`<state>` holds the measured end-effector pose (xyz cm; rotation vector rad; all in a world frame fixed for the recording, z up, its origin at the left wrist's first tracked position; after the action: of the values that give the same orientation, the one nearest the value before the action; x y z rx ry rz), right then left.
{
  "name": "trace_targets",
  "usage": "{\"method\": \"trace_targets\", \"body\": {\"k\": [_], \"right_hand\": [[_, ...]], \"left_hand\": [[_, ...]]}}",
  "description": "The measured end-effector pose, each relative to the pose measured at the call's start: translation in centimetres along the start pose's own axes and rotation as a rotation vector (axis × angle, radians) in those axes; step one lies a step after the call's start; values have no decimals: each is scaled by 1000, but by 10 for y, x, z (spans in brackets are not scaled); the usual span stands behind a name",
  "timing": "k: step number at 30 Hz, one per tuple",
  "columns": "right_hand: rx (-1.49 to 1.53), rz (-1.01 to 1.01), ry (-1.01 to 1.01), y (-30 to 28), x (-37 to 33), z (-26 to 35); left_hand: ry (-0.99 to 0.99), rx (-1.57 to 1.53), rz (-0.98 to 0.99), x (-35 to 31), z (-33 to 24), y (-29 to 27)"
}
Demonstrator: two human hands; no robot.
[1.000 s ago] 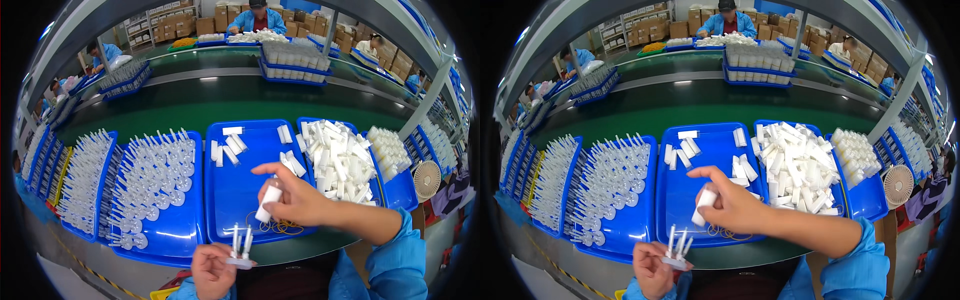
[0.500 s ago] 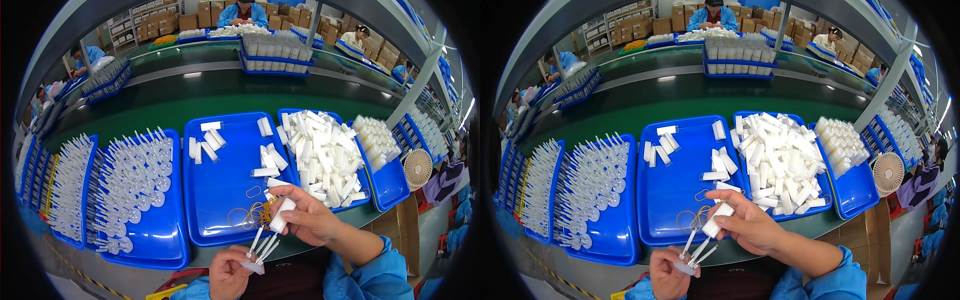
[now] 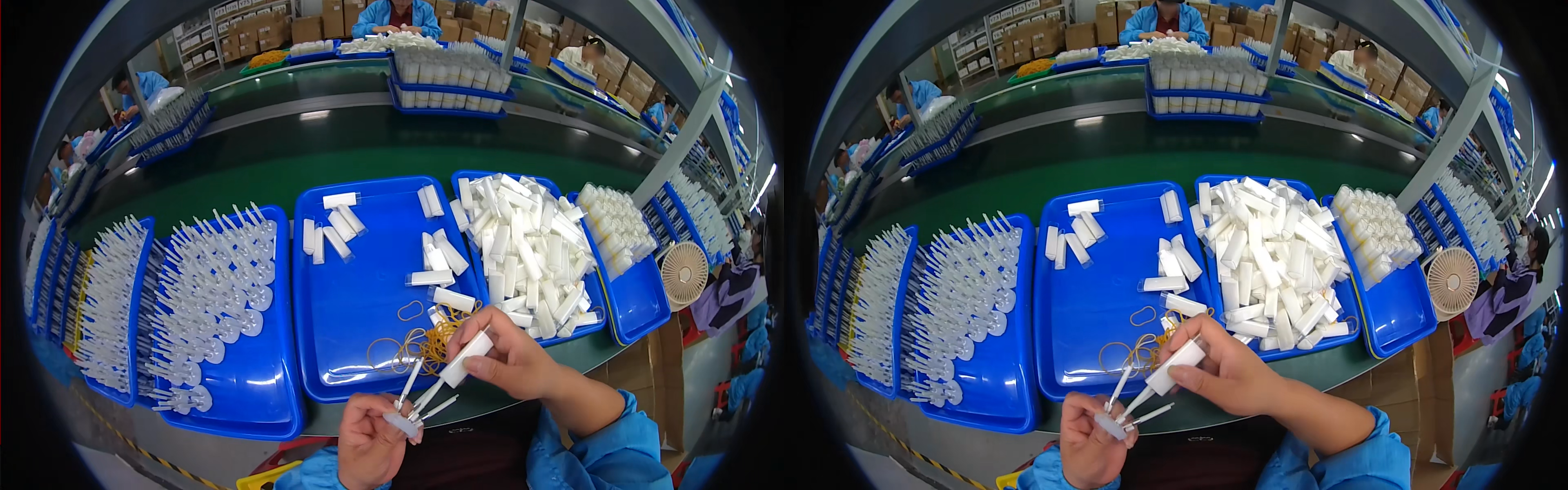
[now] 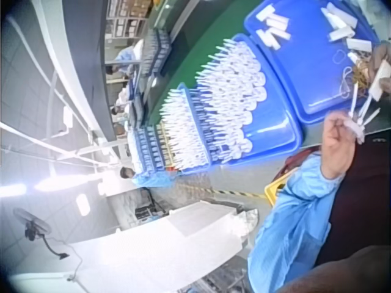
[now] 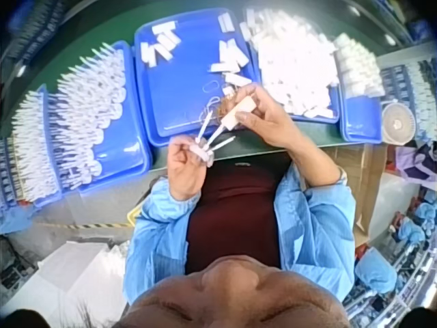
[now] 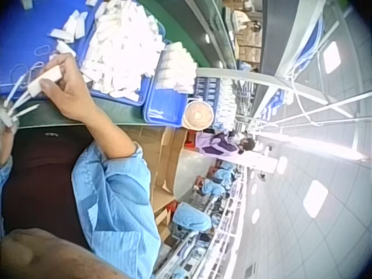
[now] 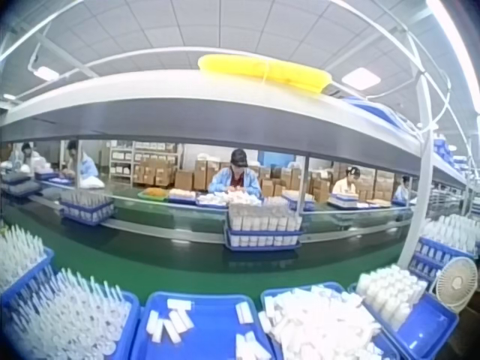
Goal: Assembling electronic atomizer components by bundling plastic tubes and bases with rubber bands.
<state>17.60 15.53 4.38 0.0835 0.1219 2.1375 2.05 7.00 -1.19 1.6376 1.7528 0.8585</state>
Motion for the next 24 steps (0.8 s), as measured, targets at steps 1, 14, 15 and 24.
{"method": "trace_targets", "body": {"k": [1, 14, 15, 24], "right_hand": [[-328, 9, -95, -3, -1, 8], [-205, 16, 27, 4, -1, 1], [-260, 20, 7, 6, 0, 0], [-279, 43, -118, 37, 1, -16]], "left_hand": [[-10, -4, -27, 0, 1, -1], [94, 6, 79, 6, 8, -1], [109, -12, 108, 7, 8, -1], [102, -133, 50, 8, 7, -3]]}}
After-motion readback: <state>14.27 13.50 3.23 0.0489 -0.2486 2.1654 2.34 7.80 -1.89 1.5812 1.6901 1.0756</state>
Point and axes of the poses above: each hand's wrist, its own x-axis towards the middle knuckle, its own y-axis out of the palm, z = x × y, the point moved 5 cm from there along x, towards the middle knuckle, and after that the axes turned 2 degrees about -z, right-handed, at the moved point
